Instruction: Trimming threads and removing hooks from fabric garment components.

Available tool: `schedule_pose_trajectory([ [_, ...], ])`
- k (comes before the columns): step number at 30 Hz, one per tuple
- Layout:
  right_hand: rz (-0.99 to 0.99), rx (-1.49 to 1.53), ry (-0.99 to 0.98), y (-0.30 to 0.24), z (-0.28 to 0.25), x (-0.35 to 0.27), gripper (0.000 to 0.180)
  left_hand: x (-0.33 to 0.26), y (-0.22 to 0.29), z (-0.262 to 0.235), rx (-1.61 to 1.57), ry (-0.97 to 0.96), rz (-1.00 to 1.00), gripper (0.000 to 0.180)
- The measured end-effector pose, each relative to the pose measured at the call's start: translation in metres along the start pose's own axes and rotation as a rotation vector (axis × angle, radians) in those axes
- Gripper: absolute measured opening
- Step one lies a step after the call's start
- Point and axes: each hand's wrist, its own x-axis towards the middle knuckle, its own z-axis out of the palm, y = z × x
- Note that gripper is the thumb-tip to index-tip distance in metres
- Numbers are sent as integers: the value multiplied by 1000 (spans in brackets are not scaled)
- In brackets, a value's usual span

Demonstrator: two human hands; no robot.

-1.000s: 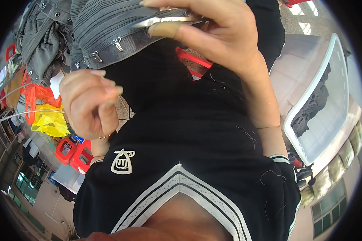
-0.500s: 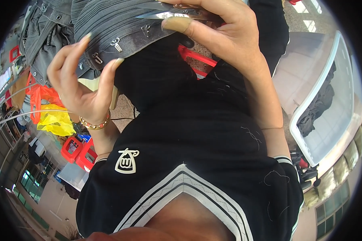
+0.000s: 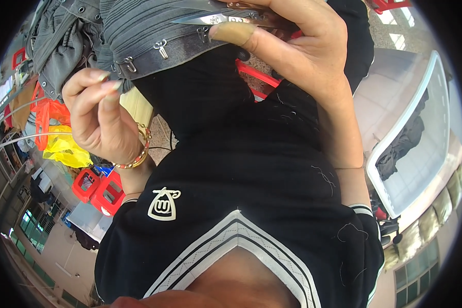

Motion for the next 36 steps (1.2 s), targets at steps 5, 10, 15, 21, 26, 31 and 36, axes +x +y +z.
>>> schedule_pose_trajectory([
  [5, -35, 2, 1, 1, 4, 2, 39, 3, 1, -19, -512, -99, -50, 21],
  [10, 3, -15, 29, 6, 2, 0, 37, 15, -7, -21, -152, -392, 166, 44],
  [15, 15, 19, 34, 10, -2, -5, 37, 18, 7, 10, 407, -201, 162, 25],
  [21, 40, 30, 44, 15, -7, -9, 35, 31, 7, 14, 614, -386, 255, 24],
  [26, 24, 67, 33, 17, -6, -9, 36, 35, 6, 10, 649, -420, 305, 25],
  [31, -58, 46, 24, 20, -7, -9, 36, 36, -1, 10, 724, -424, 440, 22],
  [36, -48, 96, -5, 19, -4, -9, 34, 37, -13, 12, 679, -349, 593, 16],
])
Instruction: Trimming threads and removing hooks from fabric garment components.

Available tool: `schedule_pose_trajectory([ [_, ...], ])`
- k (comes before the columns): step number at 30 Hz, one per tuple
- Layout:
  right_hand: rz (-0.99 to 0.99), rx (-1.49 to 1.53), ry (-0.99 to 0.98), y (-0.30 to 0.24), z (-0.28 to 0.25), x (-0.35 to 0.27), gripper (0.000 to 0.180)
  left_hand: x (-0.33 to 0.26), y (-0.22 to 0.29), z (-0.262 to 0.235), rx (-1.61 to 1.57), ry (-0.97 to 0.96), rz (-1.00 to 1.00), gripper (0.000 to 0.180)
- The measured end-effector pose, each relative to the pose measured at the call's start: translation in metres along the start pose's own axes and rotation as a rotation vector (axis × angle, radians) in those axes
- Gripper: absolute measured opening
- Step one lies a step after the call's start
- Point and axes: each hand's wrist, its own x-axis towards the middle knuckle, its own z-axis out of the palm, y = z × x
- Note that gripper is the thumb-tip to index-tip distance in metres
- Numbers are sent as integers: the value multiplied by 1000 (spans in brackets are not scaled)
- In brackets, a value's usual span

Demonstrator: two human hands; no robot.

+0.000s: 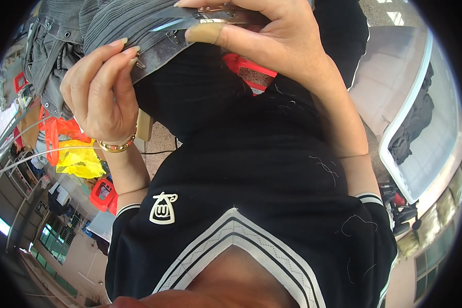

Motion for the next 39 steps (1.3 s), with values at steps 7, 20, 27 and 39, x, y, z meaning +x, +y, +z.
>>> schedule_pose_trajectory([
  [7, 15, 15, -27, 2, 1, -1, 34, -6, 7, 8, -211, 86, -215, 8],
  [20, -31, -13, 46, 7, -3, 2, 34, -6, 16, 2, -718, 262, -551, 12],
  [27, 6, 39, 49, 13, -4, -4, 32, -27, -4, 15, -229, 199, -346, 23],
  [39, 15, 38, 34, 8, 4, -2, 34, -31, -15, 16, -276, 275, -447, 15],
])
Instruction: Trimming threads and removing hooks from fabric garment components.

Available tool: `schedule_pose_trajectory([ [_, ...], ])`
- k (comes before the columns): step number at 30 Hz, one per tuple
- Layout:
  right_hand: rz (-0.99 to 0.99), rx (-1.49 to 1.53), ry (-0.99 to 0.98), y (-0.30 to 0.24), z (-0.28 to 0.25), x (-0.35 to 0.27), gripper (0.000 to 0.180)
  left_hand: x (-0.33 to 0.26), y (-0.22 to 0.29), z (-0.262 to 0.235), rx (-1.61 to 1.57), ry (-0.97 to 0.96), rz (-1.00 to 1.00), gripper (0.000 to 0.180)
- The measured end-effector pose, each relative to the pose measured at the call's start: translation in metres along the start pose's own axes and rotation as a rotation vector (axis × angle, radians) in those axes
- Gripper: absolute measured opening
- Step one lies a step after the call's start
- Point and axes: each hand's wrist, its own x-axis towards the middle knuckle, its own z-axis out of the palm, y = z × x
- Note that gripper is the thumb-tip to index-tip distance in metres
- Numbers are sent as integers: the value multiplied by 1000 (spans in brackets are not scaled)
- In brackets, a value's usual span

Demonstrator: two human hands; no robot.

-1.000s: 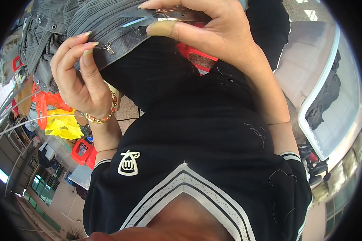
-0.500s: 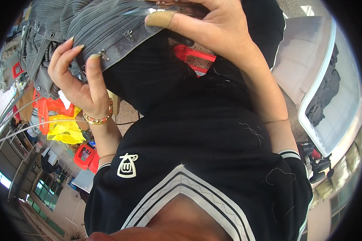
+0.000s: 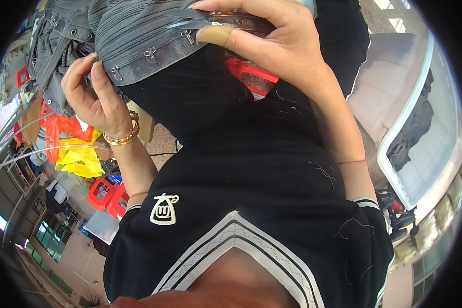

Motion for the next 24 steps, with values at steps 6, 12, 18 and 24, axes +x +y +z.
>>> schedule_pose_trajectory([
  [6, 15, 17, 10, 6, -1, -3, 34, 8, 32, -6, 108, -127, 193, 38],
  [12, 1, -31, 0, -4, -1, 0, 35, 18, 43, -4, 218, -360, 234, 37],
  [18, -15, -28, -13, -4, -1, -1, 35, 16, 44, -2, 125, -384, 174, 28],
  [24, -73, -76, -40, -5, 0, 0, 37, 12, 39, 3, 50, -309, 120, 18],
])
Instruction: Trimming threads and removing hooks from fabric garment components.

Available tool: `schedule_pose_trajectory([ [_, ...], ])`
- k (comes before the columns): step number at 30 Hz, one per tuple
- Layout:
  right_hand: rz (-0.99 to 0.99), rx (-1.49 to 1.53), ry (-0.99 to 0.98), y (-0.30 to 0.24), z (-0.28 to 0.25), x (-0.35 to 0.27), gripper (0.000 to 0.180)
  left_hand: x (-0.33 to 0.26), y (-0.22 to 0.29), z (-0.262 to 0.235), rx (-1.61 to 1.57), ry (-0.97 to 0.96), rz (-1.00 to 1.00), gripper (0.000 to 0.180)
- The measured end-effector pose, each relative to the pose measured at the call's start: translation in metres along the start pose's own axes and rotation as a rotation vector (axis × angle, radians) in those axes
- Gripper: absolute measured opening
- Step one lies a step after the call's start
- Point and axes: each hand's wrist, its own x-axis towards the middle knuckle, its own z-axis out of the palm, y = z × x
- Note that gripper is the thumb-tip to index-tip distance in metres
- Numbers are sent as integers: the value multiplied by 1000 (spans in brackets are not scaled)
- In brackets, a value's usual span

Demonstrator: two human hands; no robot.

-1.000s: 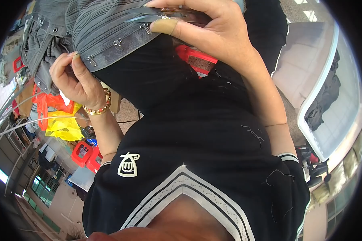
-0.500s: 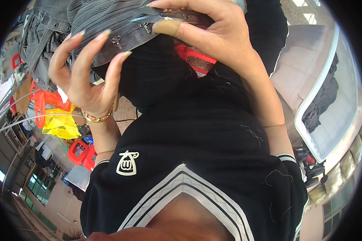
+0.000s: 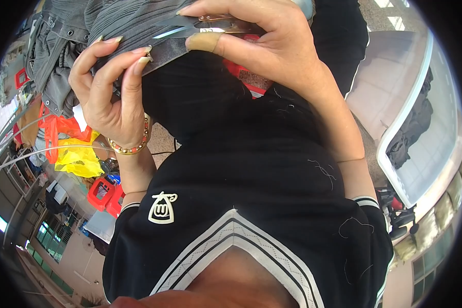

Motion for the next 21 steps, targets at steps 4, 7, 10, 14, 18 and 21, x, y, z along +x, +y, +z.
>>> schedule_pose_trajectory([
  [4, -165, -58, -5, 14, 1, 0, 37, -2, -3, 9, -140, 140, -114, 14],
  [7, -171, -122, -33, 3, -1, 3, 37, -1, -1, 9, -184, 155, -153, 11],
  [10, -55, -88, -40, -5, -2, 4, 38, -3, -3, 10, -240, 192, -179, 11],
  [14, -125, -155, -47, -4, -1, 5, 40, -6, -6, 13, -293, 248, -172, 10],
  [18, -169, -294, -45, -6, 2, 5, 42, -6, -6, 14, -258, 234, -154, 9],
  [21, -238, -321, -17, -2, 7, 5, 42, -7, -8, 17, -231, 241, -147, 9],
])
